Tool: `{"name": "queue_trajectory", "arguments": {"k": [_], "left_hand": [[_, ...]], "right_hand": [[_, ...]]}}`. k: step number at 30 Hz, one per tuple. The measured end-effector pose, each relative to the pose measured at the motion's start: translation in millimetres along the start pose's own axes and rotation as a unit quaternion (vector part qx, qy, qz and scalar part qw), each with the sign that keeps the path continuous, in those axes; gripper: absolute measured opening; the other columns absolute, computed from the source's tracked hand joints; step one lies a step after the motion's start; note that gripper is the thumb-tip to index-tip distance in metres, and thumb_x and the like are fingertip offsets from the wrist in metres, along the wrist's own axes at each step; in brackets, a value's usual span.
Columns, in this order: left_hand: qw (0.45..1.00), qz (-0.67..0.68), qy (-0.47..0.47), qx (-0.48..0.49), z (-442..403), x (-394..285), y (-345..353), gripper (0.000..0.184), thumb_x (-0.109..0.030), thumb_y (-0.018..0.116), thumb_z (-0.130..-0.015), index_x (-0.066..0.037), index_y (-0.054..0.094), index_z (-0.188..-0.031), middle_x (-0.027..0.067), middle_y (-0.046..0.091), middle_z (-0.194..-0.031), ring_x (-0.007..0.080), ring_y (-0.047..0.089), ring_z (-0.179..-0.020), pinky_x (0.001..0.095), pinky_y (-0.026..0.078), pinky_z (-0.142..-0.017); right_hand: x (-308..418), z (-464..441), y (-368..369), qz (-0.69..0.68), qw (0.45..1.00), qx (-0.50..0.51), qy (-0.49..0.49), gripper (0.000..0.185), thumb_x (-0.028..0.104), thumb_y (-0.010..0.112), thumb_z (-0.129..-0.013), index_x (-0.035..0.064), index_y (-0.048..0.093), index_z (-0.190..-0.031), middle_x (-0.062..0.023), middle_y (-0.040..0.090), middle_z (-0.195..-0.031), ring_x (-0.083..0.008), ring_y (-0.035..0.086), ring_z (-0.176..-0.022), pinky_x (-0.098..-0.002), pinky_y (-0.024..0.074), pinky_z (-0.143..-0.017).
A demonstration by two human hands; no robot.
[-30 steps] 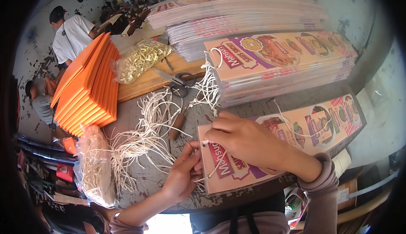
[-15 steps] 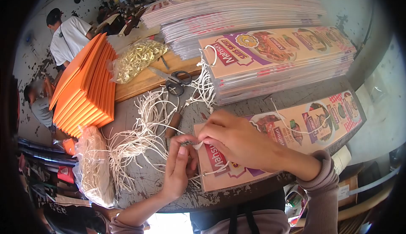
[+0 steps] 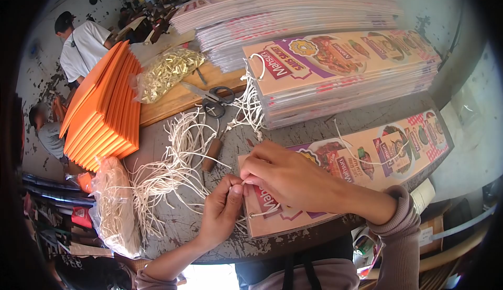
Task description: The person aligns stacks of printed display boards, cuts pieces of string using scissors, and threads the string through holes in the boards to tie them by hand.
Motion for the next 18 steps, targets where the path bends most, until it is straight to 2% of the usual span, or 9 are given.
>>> {"name": "queue_trajectory", "arguments": {"k": [7, 9, 13, 18], "left_hand": [[1.0, 0.019, 0.006, 0.002, 1, 0, 0, 0.013, -0.012, 0.042, -0.095, -0.001, 0.049, -0.091, 0.0037, 0.046, -0.065, 0.008, 0.041, -0.055, 0.0239, 0.038, -0.052], [1.0, 0.017, 0.0, 0.003, 1, -1, 0, 0.013, -0.012, 0.041, -0.095, -0.001, 0.049, -0.091, 0.0036, 0.046, -0.065, 0.008, 0.04, -0.055, 0.0235, 0.037, -0.052], [1.0, 0.009, 0.002, 0.004, 1, -2, 0, 0.013, -0.011, 0.041, -0.094, -0.002, 0.048, -0.09, 0.0035, 0.045, -0.066, 0.0083, 0.04, -0.056, 0.0231, 0.037, -0.052], [1.0, -0.002, 0.003, 0.007, 1, -4, 1, 0.014, -0.012, 0.042, -0.094, -0.002, 0.049, -0.089, 0.0039, 0.048, -0.067, 0.0091, 0.042, -0.057, 0.0237, 0.038, -0.053]], "right_hand": [[0, 0, 5, 0.005, 0.999, 0.032, 0.017, 0.01, 0.008, 0.057, -0.083, 0.0027, 0.051, -0.09, -0.0106, 0.048, -0.084, -0.0272, 0.052, -0.077, -0.0348, 0.0423, -0.065], [-2, 0, 8, 0.019, 0.999, 0.047, 0.021, 0.011, 0.012, 0.051, -0.086, 0.0014, 0.047, -0.086, -0.012, 0.049, -0.086, -0.0292, 0.052, -0.083, -0.0354, 0.0441, -0.068], [-3, 2, 11, 0.032, 0.997, 0.057, 0.028, 0.012, 0.012, 0.051, -0.086, 0.0005, 0.048, -0.087, -0.0133, 0.049, -0.087, -0.0296, 0.053, -0.082, -0.0362, 0.045, -0.068], [-7, 4, 13, 0.049, 0.998, 0.035, 0.029, 0.015, 0.014, 0.054, -0.084, -0.0003, 0.05, -0.085, -0.0139, 0.053, -0.079, -0.0303, 0.056, -0.076, -0.0368, 0.0463, -0.062]]}}
Point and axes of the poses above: each hand's wrist, its own z-axis away from the middle knuckle, its own y-axis out of the palm, x = y × z, the point moved 7 cm from there along -z, towards the middle knuckle
